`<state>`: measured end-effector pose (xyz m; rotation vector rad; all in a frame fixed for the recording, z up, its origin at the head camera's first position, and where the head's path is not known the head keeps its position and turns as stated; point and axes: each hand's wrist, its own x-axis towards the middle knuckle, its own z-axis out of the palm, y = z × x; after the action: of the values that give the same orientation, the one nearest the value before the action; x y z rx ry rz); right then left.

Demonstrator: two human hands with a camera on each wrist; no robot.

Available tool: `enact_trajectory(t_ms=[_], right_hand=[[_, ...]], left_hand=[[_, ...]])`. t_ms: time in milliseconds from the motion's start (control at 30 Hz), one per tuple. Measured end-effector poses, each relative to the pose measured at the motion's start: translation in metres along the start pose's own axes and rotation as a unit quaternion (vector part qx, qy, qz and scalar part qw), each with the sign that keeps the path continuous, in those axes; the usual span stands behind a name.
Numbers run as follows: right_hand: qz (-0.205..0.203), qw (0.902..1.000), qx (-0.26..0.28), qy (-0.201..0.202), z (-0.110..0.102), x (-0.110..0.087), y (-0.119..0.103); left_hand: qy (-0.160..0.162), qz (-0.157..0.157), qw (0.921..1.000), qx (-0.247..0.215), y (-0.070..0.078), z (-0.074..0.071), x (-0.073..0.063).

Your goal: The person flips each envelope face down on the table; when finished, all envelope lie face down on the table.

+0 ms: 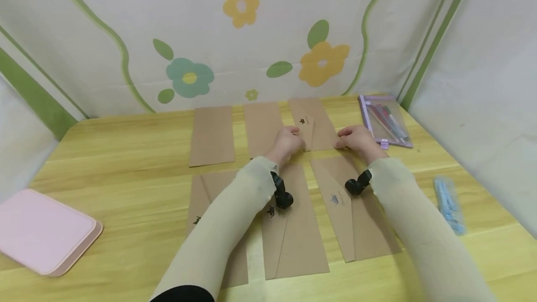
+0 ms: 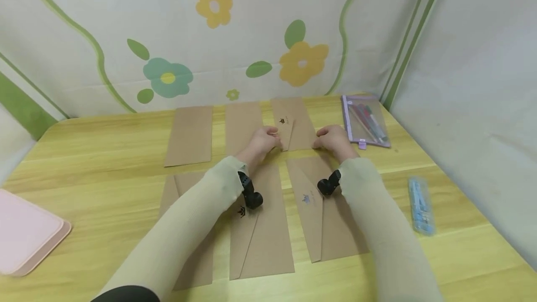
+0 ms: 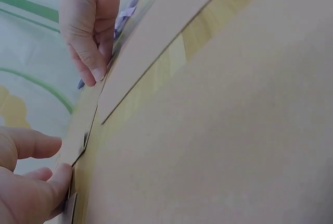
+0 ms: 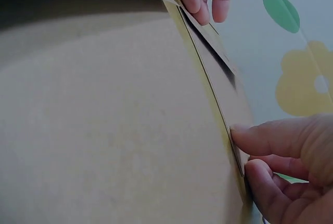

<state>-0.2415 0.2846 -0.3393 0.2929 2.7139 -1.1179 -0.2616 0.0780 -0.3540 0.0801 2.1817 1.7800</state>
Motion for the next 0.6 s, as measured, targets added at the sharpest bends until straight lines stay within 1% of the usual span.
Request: enact_trajectory(t_ms=[67, 167, 333, 467, 600], right_hand=[[-0.001, 1.0000, -0.002, -0.003, 0.0006, 0.0004, 0.0006], [0.000, 0.9999, 0.009, -0.004, 0.0016, 0.0003, 0.0017], [0.002, 0.9993, 0.038, -0.004, 0.0040, 0.0003, 0.0042], [-0.001, 0.9986, 0.053, -0.003, 0.0061, -0.0005, 0.0056], [-0.016, 0.9983, 0.056, 0.002, 0.0072, -0.0013, 0.0056]], left_hand=[[0.007, -0.003, 1.0000, -0.004, -0.0011, 0.0003, 0.0007], [0.014, -0.002, 0.9999, -0.005, -0.0035, 0.0019, 0.0023], [0.025, 0.011, 0.9993, -0.027, -0.0077, 0.0060, 0.0022], [0.026, 0.027, 0.9971, -0.066, -0.0088, 0.0082, -0.0008], [0.029, 0.035, 0.9934, -0.105, -0.0070, 0.0093, -0.0016]])
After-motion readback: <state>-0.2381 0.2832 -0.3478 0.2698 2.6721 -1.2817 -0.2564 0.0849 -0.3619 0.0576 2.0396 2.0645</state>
